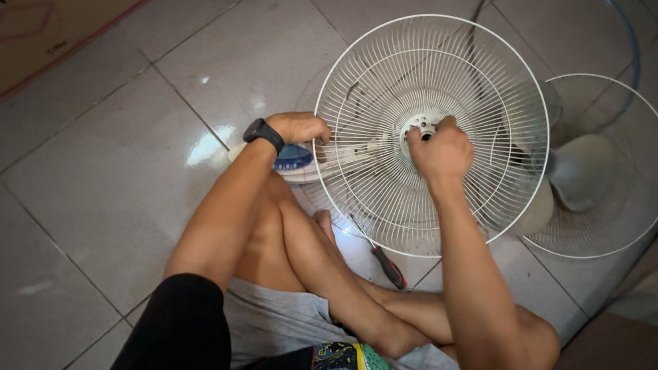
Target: The person disassembles a pedestal fan by removing the front grille, fan blades, and rear grille. They then reassemble the fan by placing the blades back on the motor shaft, securing them with a nut, and reattaching the front and rear grilles.
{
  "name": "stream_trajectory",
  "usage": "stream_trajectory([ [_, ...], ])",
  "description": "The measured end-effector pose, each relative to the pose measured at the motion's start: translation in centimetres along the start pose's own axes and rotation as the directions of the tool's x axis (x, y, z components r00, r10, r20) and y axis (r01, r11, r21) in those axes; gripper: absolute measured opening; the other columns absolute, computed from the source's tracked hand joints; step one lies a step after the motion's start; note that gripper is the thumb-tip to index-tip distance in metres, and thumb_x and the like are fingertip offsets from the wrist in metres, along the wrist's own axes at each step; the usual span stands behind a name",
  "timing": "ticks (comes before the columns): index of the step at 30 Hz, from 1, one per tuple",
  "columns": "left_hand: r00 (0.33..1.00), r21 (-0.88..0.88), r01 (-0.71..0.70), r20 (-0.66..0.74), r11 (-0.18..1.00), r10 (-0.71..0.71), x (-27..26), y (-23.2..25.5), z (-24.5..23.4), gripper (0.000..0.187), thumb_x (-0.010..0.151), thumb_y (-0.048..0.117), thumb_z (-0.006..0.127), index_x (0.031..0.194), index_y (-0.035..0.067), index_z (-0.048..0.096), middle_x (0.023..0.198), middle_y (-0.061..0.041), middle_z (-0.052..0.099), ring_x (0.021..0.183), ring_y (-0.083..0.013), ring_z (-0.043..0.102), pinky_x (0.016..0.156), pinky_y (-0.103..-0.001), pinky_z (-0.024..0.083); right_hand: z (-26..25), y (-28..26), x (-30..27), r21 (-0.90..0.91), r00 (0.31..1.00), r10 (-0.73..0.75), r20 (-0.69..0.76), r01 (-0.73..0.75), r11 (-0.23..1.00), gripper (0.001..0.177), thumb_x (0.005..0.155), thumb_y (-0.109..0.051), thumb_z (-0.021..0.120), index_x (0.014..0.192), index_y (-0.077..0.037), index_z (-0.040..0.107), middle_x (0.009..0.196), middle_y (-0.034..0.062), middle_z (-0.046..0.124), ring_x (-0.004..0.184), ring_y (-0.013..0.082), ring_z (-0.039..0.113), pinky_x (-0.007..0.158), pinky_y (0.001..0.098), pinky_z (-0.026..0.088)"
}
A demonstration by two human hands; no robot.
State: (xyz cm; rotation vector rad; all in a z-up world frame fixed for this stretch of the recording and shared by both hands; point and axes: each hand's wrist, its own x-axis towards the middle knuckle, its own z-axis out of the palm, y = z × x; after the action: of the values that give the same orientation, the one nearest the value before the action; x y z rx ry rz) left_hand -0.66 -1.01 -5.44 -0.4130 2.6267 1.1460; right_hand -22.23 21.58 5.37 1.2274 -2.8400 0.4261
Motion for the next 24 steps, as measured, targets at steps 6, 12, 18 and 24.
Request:
stream_trajectory([
  [6, 0.991, 0.095, -0.132, -0.024, 0.987, 0.135, 1.8, -3.2, 2.0, 0.032, 0.092, 0.022, 0.052, 0.111, 0.012, 0.076, 0.116, -0.01, 0.075, 0.108, -0.0277, 0.069, 0.091, -0.038, 0.055, 0.3, -0.3, 0.4, 0.065, 0.994, 0.104, -0.043, -0.101, 0.993, 0.065, 0.083, -0.045, 0.076, 0.121, 0.005, 0.058, 0.094, 0.0295, 0.071, 0.088, 0.0464, 0.07, 0.078, 0.0541, 0.055],
  [12, 0.988, -0.044, -0.147, -0.051, 0.988, 0.145, 2.6, -4.6, 2.2, 0.032, 0.097, 0.023, 0.05, 0.112, 0.01, 0.075, 0.117, -0.01, 0.075, 0.109, -0.0271, 0.069, 0.093, -0.037, 0.054, -2.6, 2.0, 0.1, 0.103, 0.919, -0.391, 0.042, 0.385, 0.917, 0.06, 0.077, -0.031, 0.081, 0.129, -0.006, 0.066, 0.11, 0.0278, 0.065, 0.093, 0.0418, 0.069, 0.082, 0.0479, 0.057],
  [18, 1.0, -0.042, -0.013, 0.005, 0.999, 0.013, 1.6, -2.7, 1.3, 0.034, 0.094, 0.025, 0.052, 0.113, 0.009, 0.075, 0.119, -0.009, 0.075, 0.108, -0.0259, 0.069, 0.094, -0.037, 0.054, -3.6, 2.7, 1.1, 0.134, 0.877, -0.462, 0.131, 0.446, 0.885, 0.054, 0.072, -0.026, 0.087, 0.117, -0.001, 0.069, 0.108, 0.0215, 0.068, 0.095, 0.0378, 0.069, 0.086, 0.0459, 0.056],
  [24, 1.0, -0.038, 0.024, 0.001, 0.999, -0.024, 0.2, -0.1, 0.2, 0.036, 0.094, 0.028, 0.052, 0.116, 0.011, 0.075, 0.123, -0.009, 0.073, 0.11, -0.0257, 0.068, 0.094, -0.037, 0.053, -2.0, 2.6, 1.2, 0.039, 0.927, -0.359, 0.112, 0.357, 0.933, 0.052, 0.075, -0.039, 0.084, 0.1, 0.004, 0.068, 0.084, 0.0216, 0.071, 0.076, 0.0383, 0.071, 0.074, 0.0493, 0.058],
])
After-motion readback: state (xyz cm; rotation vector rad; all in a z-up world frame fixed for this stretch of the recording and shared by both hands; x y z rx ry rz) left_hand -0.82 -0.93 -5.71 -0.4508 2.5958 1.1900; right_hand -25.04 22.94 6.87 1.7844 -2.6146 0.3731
